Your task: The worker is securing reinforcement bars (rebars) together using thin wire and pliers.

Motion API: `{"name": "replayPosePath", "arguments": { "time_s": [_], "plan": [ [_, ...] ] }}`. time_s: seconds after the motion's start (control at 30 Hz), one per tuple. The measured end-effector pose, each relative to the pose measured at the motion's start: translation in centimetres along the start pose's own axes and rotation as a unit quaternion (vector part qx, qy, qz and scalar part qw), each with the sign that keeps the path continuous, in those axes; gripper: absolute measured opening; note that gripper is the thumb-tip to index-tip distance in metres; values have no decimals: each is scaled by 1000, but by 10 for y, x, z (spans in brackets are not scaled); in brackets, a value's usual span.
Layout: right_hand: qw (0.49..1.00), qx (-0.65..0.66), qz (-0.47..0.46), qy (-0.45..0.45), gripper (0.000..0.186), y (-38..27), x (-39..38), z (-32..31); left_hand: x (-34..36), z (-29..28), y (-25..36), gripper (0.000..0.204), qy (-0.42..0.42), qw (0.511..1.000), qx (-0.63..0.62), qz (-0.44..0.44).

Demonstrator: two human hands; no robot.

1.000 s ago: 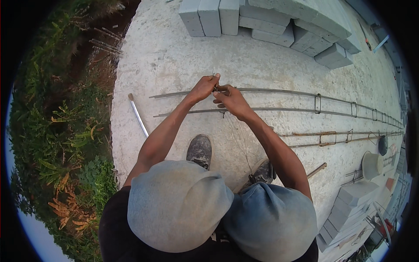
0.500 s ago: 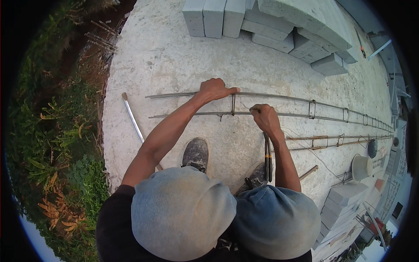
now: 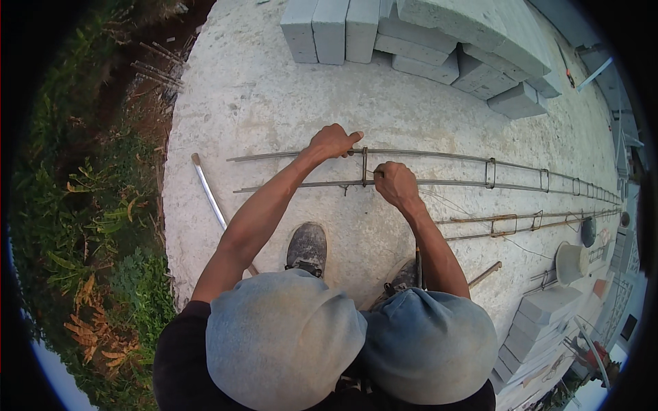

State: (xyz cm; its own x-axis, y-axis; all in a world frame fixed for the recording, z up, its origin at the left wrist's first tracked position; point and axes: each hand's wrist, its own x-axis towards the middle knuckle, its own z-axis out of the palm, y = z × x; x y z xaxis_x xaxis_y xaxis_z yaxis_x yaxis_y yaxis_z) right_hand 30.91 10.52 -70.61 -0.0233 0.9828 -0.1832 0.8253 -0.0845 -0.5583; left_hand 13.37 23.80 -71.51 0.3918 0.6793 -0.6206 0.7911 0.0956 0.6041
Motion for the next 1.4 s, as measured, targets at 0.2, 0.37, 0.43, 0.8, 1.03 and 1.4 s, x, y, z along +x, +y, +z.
{"name": "replayPosePath", "arguments": {
  "time_s": [0.2, 0.37, 0.43, 0.8, 1.03, 1.4],
  "plan": [
    [992, 97, 39, 72, 22, -7, 18, 18, -3, 2, -5, 65, 19, 1000, -19, -16],
    [950, 277, 109, 92, 28, 7, 21, 31, 4, 0, -1, 62, -26, 1000, 2, -9],
    [930, 334, 142, 61, 27, 9, 24, 35, 2, 7, -5, 62, 24, 998, 49, -8],
    [800, 542, 249, -63, 15, 4, 28, 16, 10, 16, 7, 46, 51, 998, 7, -28],
    [841, 477, 247, -68, 29, 14, 31, 16, 1, 27, 5, 38, 92, 989, -110, 33],
    [837, 470, 259, -109, 25, 15, 38, 23, 4, 31, 3, 38, 119, 979, -153, 53]
  ]
}}
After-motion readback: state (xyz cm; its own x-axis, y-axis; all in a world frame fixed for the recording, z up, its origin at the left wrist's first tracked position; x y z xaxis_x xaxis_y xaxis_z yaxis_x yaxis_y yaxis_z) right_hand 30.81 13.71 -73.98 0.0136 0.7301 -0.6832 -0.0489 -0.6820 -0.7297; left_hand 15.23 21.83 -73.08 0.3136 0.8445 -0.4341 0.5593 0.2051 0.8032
